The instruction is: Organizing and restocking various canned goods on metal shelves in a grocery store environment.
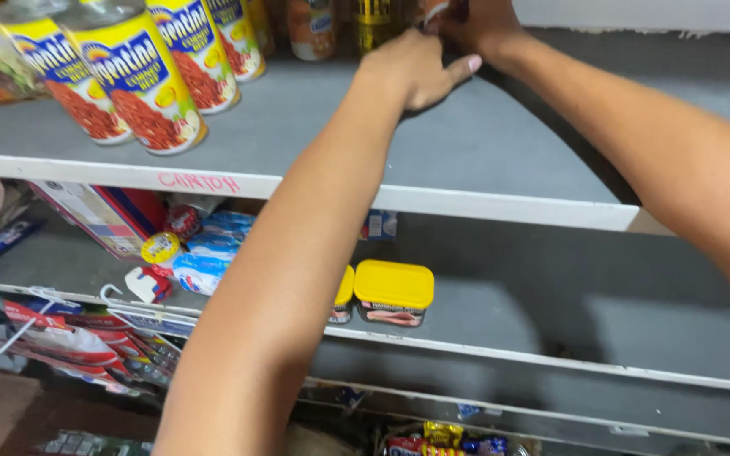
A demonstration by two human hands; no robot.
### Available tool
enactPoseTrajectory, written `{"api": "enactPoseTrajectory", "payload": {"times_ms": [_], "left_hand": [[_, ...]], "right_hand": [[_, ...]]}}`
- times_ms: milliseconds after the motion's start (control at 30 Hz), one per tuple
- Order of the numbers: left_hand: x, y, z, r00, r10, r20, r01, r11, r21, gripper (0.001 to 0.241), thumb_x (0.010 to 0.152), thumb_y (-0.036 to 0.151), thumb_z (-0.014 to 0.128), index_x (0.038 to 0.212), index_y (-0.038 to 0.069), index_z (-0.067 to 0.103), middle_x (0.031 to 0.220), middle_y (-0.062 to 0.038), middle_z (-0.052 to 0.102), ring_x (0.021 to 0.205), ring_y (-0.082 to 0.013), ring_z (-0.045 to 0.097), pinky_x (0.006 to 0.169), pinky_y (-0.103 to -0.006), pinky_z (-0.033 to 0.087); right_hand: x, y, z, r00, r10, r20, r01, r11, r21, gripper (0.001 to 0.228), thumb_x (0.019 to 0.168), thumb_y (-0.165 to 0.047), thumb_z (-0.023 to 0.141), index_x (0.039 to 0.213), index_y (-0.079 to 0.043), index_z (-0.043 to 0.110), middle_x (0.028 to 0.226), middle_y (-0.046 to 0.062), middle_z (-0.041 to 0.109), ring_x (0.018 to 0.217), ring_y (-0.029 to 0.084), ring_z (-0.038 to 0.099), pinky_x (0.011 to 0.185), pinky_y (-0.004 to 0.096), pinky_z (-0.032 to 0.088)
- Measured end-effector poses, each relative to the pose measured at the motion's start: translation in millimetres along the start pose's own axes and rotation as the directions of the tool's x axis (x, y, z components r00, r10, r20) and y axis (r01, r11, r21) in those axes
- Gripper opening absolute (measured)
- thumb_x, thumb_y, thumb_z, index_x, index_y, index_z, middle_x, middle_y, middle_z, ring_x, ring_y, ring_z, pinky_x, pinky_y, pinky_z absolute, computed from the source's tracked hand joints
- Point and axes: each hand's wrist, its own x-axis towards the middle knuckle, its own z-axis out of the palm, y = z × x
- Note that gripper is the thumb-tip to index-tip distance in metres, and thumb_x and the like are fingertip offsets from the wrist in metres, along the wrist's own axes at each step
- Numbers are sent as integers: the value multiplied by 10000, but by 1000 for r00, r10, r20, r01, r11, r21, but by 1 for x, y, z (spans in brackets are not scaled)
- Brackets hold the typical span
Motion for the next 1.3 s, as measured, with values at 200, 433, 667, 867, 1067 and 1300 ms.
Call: {"api": "enactPoseTrajectory", "payload": {"times_ms": [200, 433, 667, 867, 1067, 1300], "left_hand": [[1, 1, 2, 997, -72, 35, 74, 996, -44, 742, 941, 683, 432, 1152, 33, 720, 1288, -185, 648, 1196, -347, 628, 996, -464, 506], [8, -4, 12, 997, -59, 52, 60, 998, -25, 648, 988, 604, 485, 1222, 33, 681, 1324, -193, 618, 1208, -363, 611, 999, -464, 494], [0, 2, 4, 994, -79, 72, 81, 996, -21, 614, 1003, 571, 481, 1203, 28, 686, 1306, -186, 634, 1192, -360, 626, 992, -471, 499], [-3, 4, 1, 995, -81, 59, 81, 997, 7, 618, 1009, 577, 475, 1183, 24, 690, 1299, -190, 632, 1186, -369, 622, 988, -479, 498], [0, 2, 5, 996, -80, 39, 79, 997, 6, 607, 1001, 574, 481, 1148, 26, 698, 1297, -199, 609, 1169, -372, 619, 972, -485, 495], [-4, 2, -3, 996, -84, 36, 84, 996, 20, 577, 1013, 550, 500, 1162, 32, 705, 1289, -203, 635, 1185, -381, 623, 986, -483, 505]], "right_hand": [[-1, 7, 9, 991, -94, -96, 93, 996, -16, 413, 876, -280, 899, 1089, 2, 685, 993, 145, 762, 909, 270, 750, 818, 374, 581], [-6, 3, 7, 986, -163, -45, 168, 979, 112, 322, 923, -177, 826, 1165, -14, 690, 1047, 128, 745, 961, 220, 733, 842, 357, 580], [5, 23, 24, 992, -124, 28, 122, 990, 72, 146, 996, -126, 710, 1114, -42, 726, 1011, 92, 746, 930, 189, 702, 832, 351, 560], [0, 8, 21, 996, -78, 51, 71, 991, 114, 177, 1004, -194, 718, 1106, -48, 713, 989, 85, 737, 884, 176, 692, 788, 337, 543], [-1, 1, 22, 994, 86, 60, -85, 996, -21, 241, 975, -256, 746, 1046, -29, 700, 938, 107, 721, 820, 213, 665, 733, 368, 520], [12, -6, 3, 984, 118, 135, -122, 992, 22, 298, 872, -238, 773, 1106, -67, 703, 998, 90, 728, 893, 202, 686, 747, 360, 540]]}}
